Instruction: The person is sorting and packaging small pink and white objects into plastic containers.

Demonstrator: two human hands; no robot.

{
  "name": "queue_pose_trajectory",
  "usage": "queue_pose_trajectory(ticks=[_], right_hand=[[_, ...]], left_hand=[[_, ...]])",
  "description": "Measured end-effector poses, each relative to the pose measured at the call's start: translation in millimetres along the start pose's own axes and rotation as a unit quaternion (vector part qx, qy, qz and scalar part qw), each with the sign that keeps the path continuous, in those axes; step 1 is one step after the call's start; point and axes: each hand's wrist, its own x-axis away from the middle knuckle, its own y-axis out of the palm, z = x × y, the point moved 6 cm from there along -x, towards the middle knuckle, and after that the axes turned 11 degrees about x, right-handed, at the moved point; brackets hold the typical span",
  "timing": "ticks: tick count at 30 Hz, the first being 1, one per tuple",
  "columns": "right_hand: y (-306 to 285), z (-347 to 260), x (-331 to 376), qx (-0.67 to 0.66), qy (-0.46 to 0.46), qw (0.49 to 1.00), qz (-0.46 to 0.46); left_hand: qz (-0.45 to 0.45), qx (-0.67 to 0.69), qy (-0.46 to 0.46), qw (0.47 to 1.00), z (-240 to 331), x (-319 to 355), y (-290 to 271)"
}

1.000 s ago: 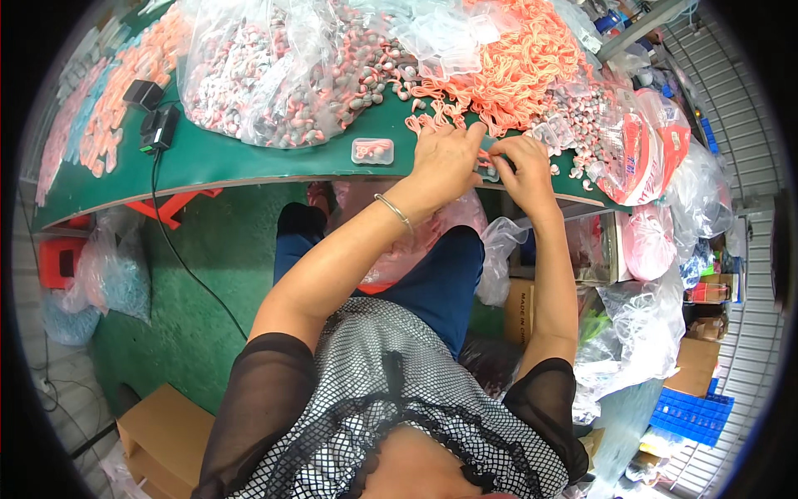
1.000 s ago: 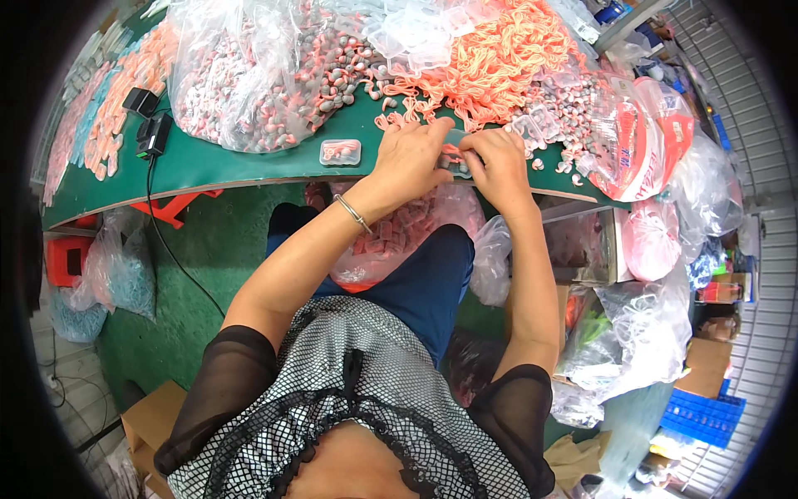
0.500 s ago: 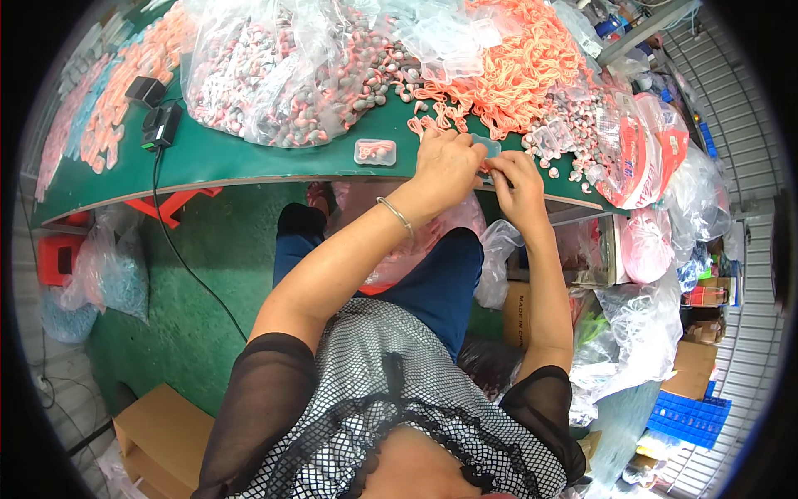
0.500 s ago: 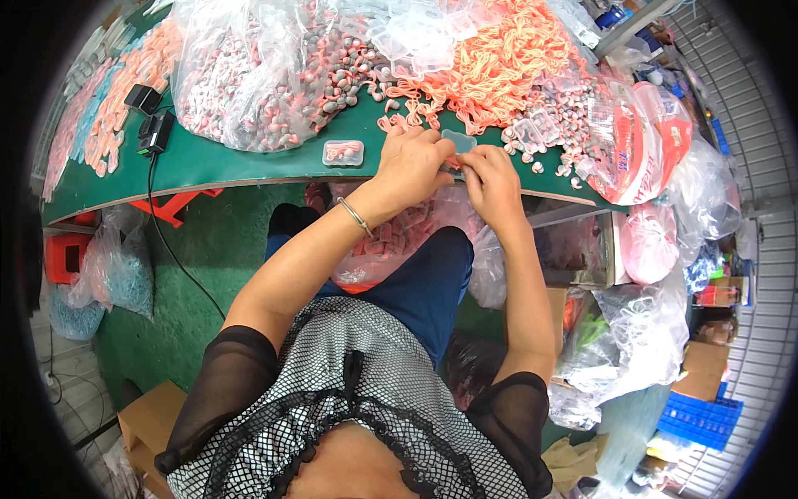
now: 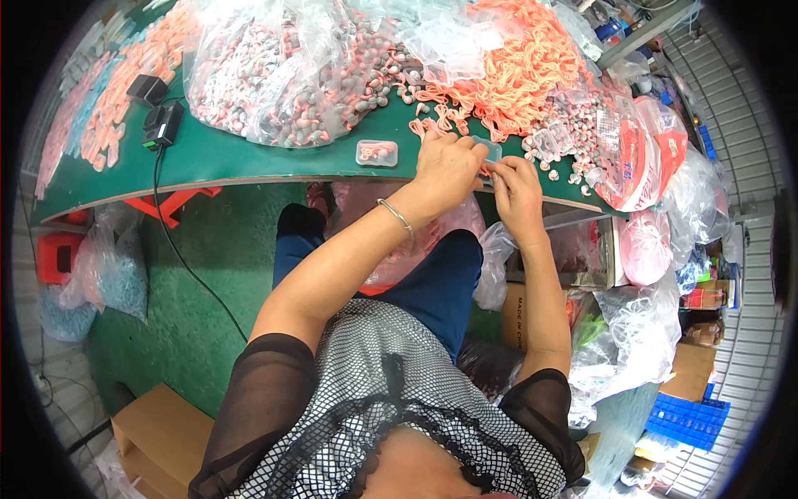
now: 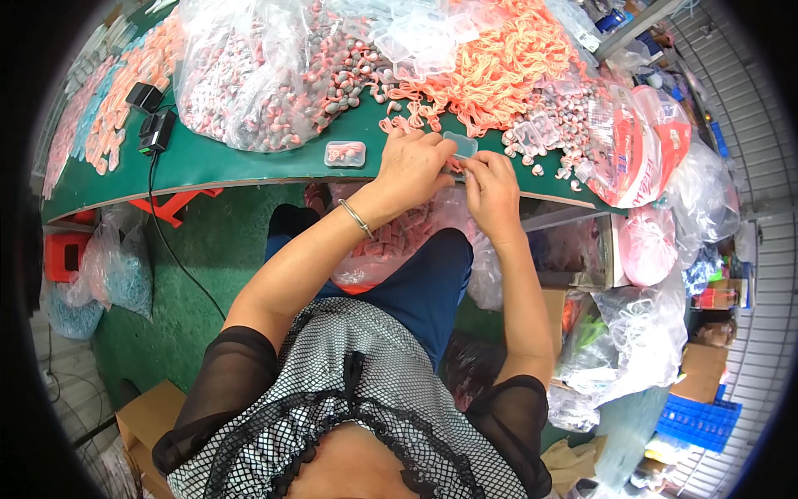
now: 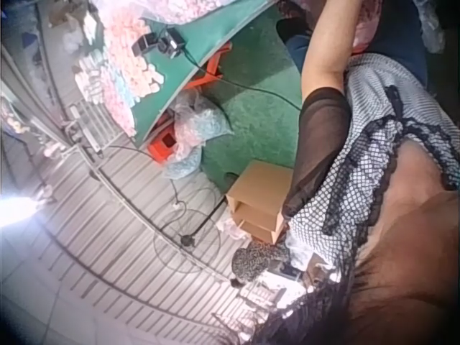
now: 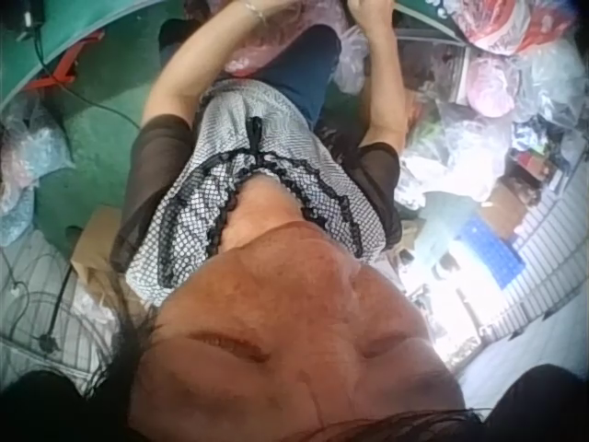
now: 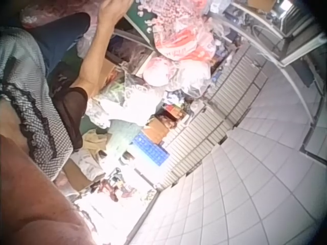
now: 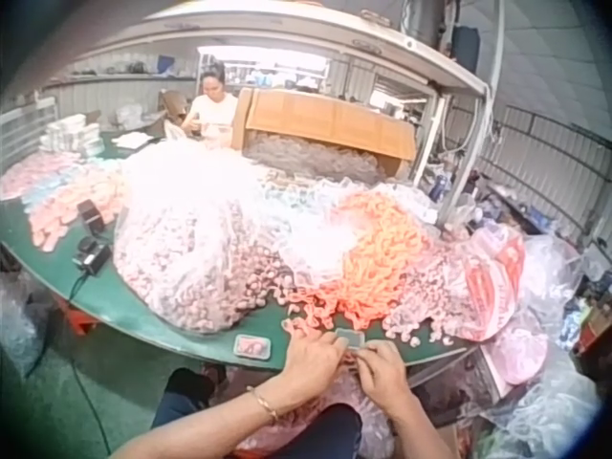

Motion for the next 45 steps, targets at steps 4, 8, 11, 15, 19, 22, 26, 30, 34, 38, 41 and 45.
queue_pose_trajectory(ticks=[4,8,11,15,19,22,26,30,34,38,41,45], right_hand=[[-5,17,-18,0.003,0.068,0.998,-0.018],[15,33,-25,0.148,0.048,0.985,-0.068],[16,45,-29,0.062,0.088,0.99,-0.092],[5,40,-23,-0.097,0.157,0.981,-0.062],[-12,21,-12,-0.079,0.038,0.995,-0.04],[-15,-3,-2,-0.051,-0.036,0.997,-0.048],[-7,10,3,-0.053,0.0,0.998,-0.026],[-7,12,4,-0.1,0.052,0.993,-0.04],[-8,-3,-2,-0.118,0.065,0.991,-0.025],[-3,-22,-23,-0.141,-0.005,0.989,-0.034],[12,-33,-40,-0.2,-0.022,0.978,-0.06],[32,-6,-56,-0.187,0.1,0.977,0.001]], left_hand=[[-0.005,-0.011,0.005,1.0,0,-1,0],[-0.013,-0.008,-0.007,1.0,1,-3,-1],[-0.008,0.013,-0.017,1.0,0,-4,-1],[-0.014,0.03,-0.052,0.998,-1,-6,-5],[0.022,0.021,0.008,0.999,0,-5,-6],[-0.027,0.005,0.048,0.998,-3,-7,1],[-0.02,-0.011,0.082,0.996,-5,-10,3],[-0.032,-0.008,0.127,0.991,-3,-8,5],[-0.018,0.049,0.123,0.991,-6,-3,-12],[0.017,0.02,0.131,0.991,-5,14,-54],[0.081,-0.041,0.108,0.99,-19,34,-83],[0.059,-0.115,0.094,0.987,-38,48,-107]])
